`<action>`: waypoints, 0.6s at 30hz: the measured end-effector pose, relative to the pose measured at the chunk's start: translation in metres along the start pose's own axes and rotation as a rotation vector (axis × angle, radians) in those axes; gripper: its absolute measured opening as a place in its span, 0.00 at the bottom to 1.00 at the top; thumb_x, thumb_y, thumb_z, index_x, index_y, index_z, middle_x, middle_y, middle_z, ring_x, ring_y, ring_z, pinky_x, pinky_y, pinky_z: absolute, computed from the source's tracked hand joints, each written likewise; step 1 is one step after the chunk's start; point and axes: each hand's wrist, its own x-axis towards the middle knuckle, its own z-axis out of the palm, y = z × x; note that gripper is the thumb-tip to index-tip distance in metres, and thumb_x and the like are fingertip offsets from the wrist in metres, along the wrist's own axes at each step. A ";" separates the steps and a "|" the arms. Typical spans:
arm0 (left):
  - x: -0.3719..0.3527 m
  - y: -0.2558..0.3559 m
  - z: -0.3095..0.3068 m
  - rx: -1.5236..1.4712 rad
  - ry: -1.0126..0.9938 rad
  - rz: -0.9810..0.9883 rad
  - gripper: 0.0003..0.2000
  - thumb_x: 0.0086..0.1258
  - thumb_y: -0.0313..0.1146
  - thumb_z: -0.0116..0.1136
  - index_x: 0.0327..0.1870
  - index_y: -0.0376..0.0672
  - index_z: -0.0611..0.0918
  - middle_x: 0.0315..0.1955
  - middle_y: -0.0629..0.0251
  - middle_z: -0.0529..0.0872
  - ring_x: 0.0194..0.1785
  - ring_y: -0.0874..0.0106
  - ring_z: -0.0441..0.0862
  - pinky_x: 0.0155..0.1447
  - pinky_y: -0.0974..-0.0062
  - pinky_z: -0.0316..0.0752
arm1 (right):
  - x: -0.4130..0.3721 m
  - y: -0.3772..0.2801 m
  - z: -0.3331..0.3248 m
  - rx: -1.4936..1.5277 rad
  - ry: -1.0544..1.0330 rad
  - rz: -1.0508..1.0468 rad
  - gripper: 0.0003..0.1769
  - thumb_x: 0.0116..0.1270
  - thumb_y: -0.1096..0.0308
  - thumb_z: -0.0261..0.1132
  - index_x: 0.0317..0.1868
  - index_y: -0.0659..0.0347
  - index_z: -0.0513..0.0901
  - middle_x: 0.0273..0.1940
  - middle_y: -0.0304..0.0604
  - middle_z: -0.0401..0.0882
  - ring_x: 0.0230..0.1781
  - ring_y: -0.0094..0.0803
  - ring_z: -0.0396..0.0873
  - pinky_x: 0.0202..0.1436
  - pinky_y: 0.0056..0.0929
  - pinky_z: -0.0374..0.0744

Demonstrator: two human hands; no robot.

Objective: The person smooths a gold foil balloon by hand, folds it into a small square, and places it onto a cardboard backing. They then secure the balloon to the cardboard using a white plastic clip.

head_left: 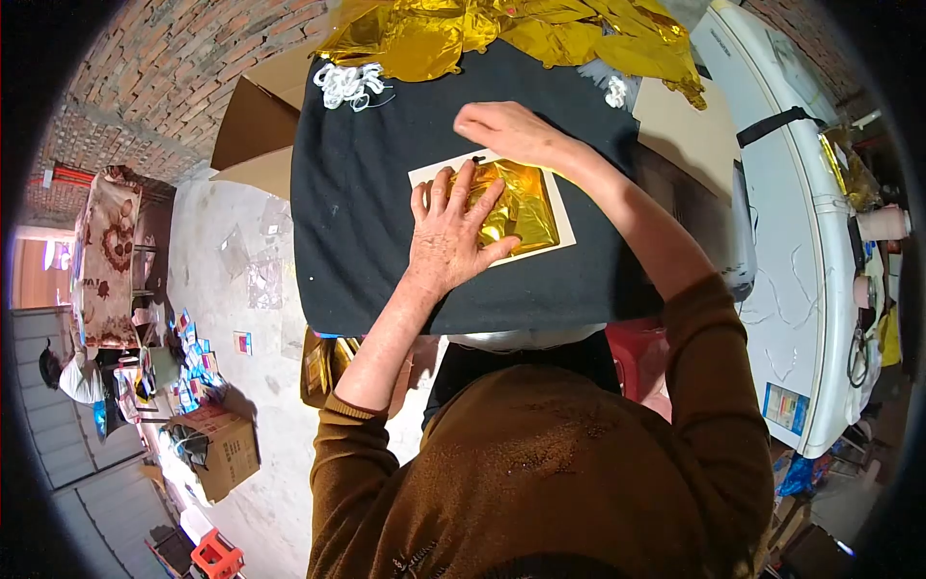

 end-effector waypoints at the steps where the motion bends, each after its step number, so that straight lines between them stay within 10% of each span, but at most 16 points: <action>1: 0.000 0.000 0.000 -0.003 -0.004 -0.003 0.40 0.72 0.76 0.49 0.79 0.64 0.75 0.81 0.54 0.63 0.83 0.49 0.56 0.82 0.36 0.44 | -0.012 0.000 -0.006 -0.023 0.021 0.031 0.17 0.82 0.58 0.57 0.53 0.63 0.84 0.51 0.50 0.88 0.55 0.53 0.84 0.58 0.45 0.81; 7: 0.000 -0.001 0.001 -0.006 0.041 0.005 0.40 0.73 0.76 0.48 0.79 0.62 0.75 0.80 0.50 0.66 0.85 0.45 0.53 0.83 0.31 0.40 | -0.113 0.007 0.000 -0.339 0.180 0.053 0.24 0.81 0.59 0.58 0.71 0.62 0.76 0.71 0.51 0.76 0.77 0.47 0.70 0.78 0.49 0.68; 11: 0.000 -0.001 0.003 0.009 0.032 0.008 0.40 0.75 0.76 0.45 0.79 0.61 0.74 0.80 0.48 0.65 0.86 0.42 0.51 0.83 0.28 0.38 | -0.143 -0.025 0.011 -0.609 -0.051 0.073 0.40 0.82 0.51 0.57 0.85 0.62 0.58 0.87 0.49 0.50 0.90 0.42 0.42 0.88 0.60 0.40; 18: 0.000 -0.003 0.006 0.033 0.038 0.015 0.36 0.82 0.70 0.35 0.84 0.62 0.67 0.82 0.49 0.62 0.86 0.43 0.50 0.84 0.30 0.38 | -0.137 -0.017 0.032 -0.727 -0.141 0.097 0.38 0.86 0.44 0.45 0.86 0.58 0.56 0.88 0.47 0.48 0.90 0.38 0.41 0.89 0.60 0.34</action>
